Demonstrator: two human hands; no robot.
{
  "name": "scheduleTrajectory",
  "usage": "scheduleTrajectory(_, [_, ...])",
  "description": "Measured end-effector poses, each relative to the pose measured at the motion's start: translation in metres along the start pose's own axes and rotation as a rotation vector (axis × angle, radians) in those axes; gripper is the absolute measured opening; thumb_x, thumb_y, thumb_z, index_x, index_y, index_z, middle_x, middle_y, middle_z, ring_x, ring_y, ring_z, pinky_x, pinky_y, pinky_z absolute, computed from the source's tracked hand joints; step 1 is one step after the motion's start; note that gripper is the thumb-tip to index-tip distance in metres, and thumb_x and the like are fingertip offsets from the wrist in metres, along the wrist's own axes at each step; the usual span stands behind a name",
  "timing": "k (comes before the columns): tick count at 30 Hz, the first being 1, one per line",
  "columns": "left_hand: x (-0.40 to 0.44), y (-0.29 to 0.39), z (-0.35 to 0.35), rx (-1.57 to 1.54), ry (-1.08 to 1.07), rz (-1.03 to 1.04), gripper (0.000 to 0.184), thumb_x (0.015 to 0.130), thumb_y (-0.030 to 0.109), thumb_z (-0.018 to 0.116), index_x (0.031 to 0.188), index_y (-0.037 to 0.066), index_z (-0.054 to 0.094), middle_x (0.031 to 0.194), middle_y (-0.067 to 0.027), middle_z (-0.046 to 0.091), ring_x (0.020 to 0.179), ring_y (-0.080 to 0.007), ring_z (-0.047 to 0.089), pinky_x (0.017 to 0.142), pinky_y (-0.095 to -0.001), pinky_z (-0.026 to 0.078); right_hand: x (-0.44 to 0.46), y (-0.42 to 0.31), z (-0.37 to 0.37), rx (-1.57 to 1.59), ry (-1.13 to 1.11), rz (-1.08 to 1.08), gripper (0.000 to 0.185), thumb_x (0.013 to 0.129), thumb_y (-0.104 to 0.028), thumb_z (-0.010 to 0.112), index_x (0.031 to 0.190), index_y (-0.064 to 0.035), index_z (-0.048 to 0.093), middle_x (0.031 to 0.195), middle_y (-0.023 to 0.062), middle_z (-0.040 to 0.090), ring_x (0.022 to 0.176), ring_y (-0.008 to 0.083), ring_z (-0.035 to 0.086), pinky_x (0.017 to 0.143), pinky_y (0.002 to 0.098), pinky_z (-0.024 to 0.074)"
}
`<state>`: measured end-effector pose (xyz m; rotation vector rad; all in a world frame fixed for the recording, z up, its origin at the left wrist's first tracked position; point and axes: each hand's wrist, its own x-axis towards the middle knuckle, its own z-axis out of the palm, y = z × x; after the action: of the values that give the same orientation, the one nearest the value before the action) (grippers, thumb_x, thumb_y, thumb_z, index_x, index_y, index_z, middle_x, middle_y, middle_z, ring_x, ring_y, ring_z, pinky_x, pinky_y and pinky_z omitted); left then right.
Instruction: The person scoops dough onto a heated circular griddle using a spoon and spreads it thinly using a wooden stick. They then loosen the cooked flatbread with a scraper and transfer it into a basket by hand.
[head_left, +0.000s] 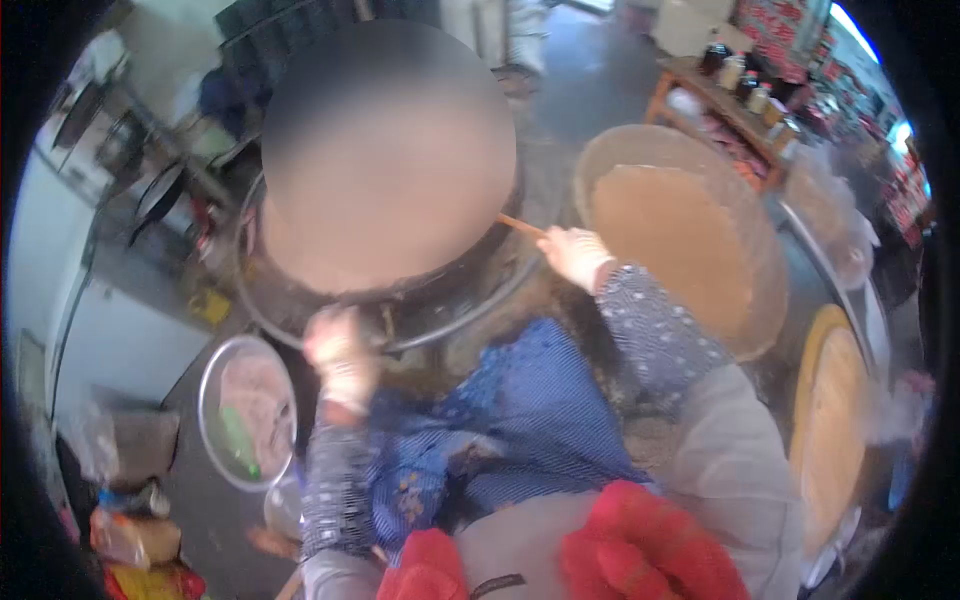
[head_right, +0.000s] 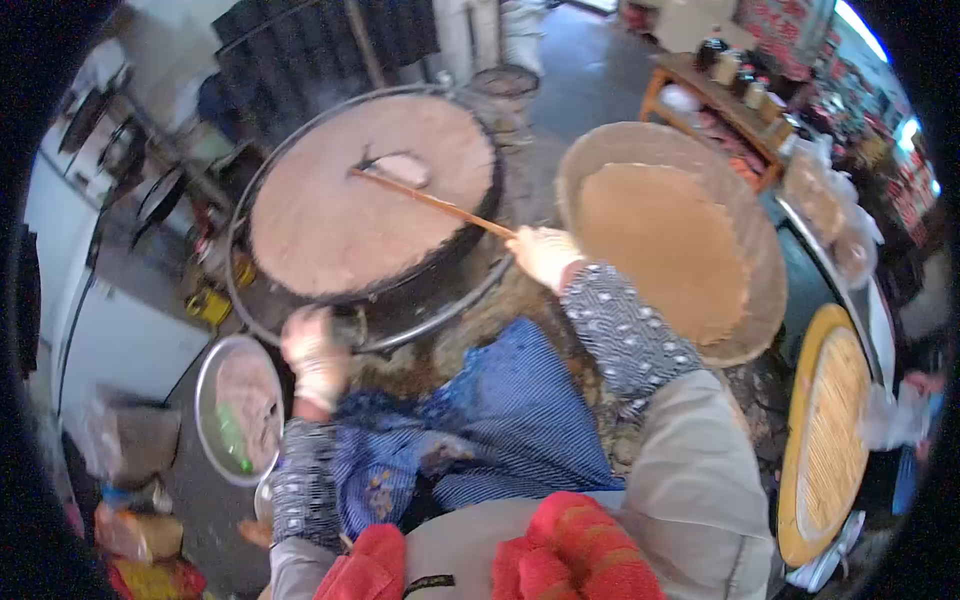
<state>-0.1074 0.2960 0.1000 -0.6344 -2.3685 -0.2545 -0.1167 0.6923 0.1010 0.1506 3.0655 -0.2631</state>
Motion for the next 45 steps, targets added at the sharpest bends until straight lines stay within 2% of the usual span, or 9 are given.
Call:
scheduleTrajectory(3, [0.0, 0.071, 0.049, -0.277, -0.729, -0.093, 0.04, 0.07, 0.022, 0.07, 0.106, 0.006, 0.062, 0.1, -0.0152, 0.063, 0.101, -0.0371, 0.059, 0.091, -0.0505, 0.044, 0.013, 0.003, 0.023, -0.08, -0.054, 0.058, 0.041, 0.099, -0.038, 0.044, 0.104, -0.0031, 0.065, 0.097, 0.0215, 0.069, 0.094, 0.0364, 0.067, 0.084, 0.0475, 0.0513])
scheduleTrajectory(11, [-0.046, 0.044, 0.084, -0.067, -0.475, -0.057, 0.034, 0.073, 0.034, 0.071, 0.095, 0.012, 0.056, 0.096, -0.0111, 0.062, 0.099, -0.0342, 0.056, 0.098, -0.0525, 0.033, 0.008, 0.007, 0.011, -0.033, 0.0, -0.115, 0.039, 0.1, -0.039, 0.043, 0.107, -0.0034, 0.058, 0.091, 0.023, 0.068, 0.09, 0.0416, 0.065, 0.083, 0.0504, 0.0495])
scheduleTrajectory(28, [-0.043, -0.194, 0.086, 0.405, -0.816, 0.054, 0.016, 0.06, 0.023, 0.071, 0.075, 0.016, 0.073, 0.081, -0.0052, 0.068, 0.101, -0.0274, 0.06, 0.108, -0.043, 0.034, 0.124, 0.038, 0.0, -0.258, -0.178, 0.023, 0.063, 0.099, -0.051, 0.031, 0.088, -0.0057, 0.073, 0.09, 0.0205, 0.07, 0.086, 0.0382, 0.068, 0.08, 0.0469, 0.0524])
scheduleTrajectory(30, [-0.056, -0.236, 0.105, 0.437, -0.765, 0.074, 0.017, 0.06, 0.022, 0.068, 0.075, 0.016, 0.073, 0.081, -0.0042, 0.067, 0.101, -0.0262, 0.06, 0.108, -0.0421, 0.034, 0.12, 0.035, 0.027, -0.006, -0.141, -0.168, 0.07, 0.1, -0.052, 0.022, 0.079, -0.0062, 0.07, 0.082, 0.0231, 0.068, 0.078, 0.0384, 0.068, 0.073, 0.0484, 0.0525])
scheduleTrajectory(32, [-0.082, -0.304, 0.136, 0.416, -0.647, 0.203, 0.015, 0.06, 0.019, 0.066, 0.073, 0.018, 0.073, 0.081, -0.0037, 0.067, 0.097, -0.026, 0.06, 0.107, -0.0418, 0.034, 0.089, -0.002, 0.047, 0.193, -0.053, -0.327, 0.041, 0.1, -0.04, 0.042, 0.093, -0.0032, 0.059, 0.076, 0.0197, 0.066, 0.067, 0.0383, 0.064, 0.063, 0.0445, 0.0527])
scheduleTrajectory(35, [-0.056, -0.301, 0.133, 0.608, -0.791, 0.253, 0.023, 0.077, 0.012, 0.058, 0.097, 0.017, 0.07, 0.083, -0.0033, 0.063, 0.089, -0.0226, 0.06, 0.095, -0.0401, 0.043, 0.017, -0.081, 0.023, 1.067, -0.257, -0.055, 0.044, 0.093, -0.016, 0.062, 0.133, -0.004, 0.05, 0.085, 0.003, 0.062, 0.07, 0.0092, 0.056, 0.06, 0.0252, 0.0474])
scheduleTrajectory(38, [-0.079, -0.337, 0.166, 0.642, -0.861, 0.22, 0.027, 0.086, 0.01, 0.052, 0.108, 0.017, 0.067, 0.091, -0.0045, 0.066, 0.099, -0.0203, 0.06, 0.1, -0.0367, 0.04, -0.032, -0.103, -0.003, 1.406, -0.355, 0.163, 0.054, 0.098, -0.015, 0.055, 0.148, -0.0074, 0.037, 0.071, 0.0002, 0.054, 0.051, 0.0062, 0.046, 0.044, 0.0225, 0.037])
scheduleTrajectory(43, [-0.114, -0.35, 0.192, 0.355, -0.537, 0.214, 0.029, 0.086, 0.013, 0.056, 0.115, 0.013, 0.059, 0.077, -0.0027, 0.056, 0.08, -0.0197, 0.057, 0.075, -0.0373, 0.048, -0.064, -0.095, 0.025, 1.713, -0.285, 0.37, 0.051, 0.102, -0.023, 0.047, 0.149, -0.008, 0.035, 0.055, -0.0015, 0.045, 0.04, 0.0065, 0.039, 0.038, 0.0242, 0.0329])
scheduleTrajectory(45, [-0.031, -0.244, 0.094, 0.556, -0.885, 0.25, 0.012, 0.08, 0.019, 0.063, 0.089, 0.016, 0.071, 0.075, -0.0038, 0.063, 0.087, -0.0216, 0.062, 0.094, -0.0402, 0.044, -0.067, -0.101, 0.029, 1.662, -0.365, 0.358, 0.05, 0.103, -0.025, 0.046, 0.149, -0.0085, 0.035, 0.053, -0.0022, 0.043, 0.039, 0.0067, 0.039, 0.037, 0.0243, 0.0332])
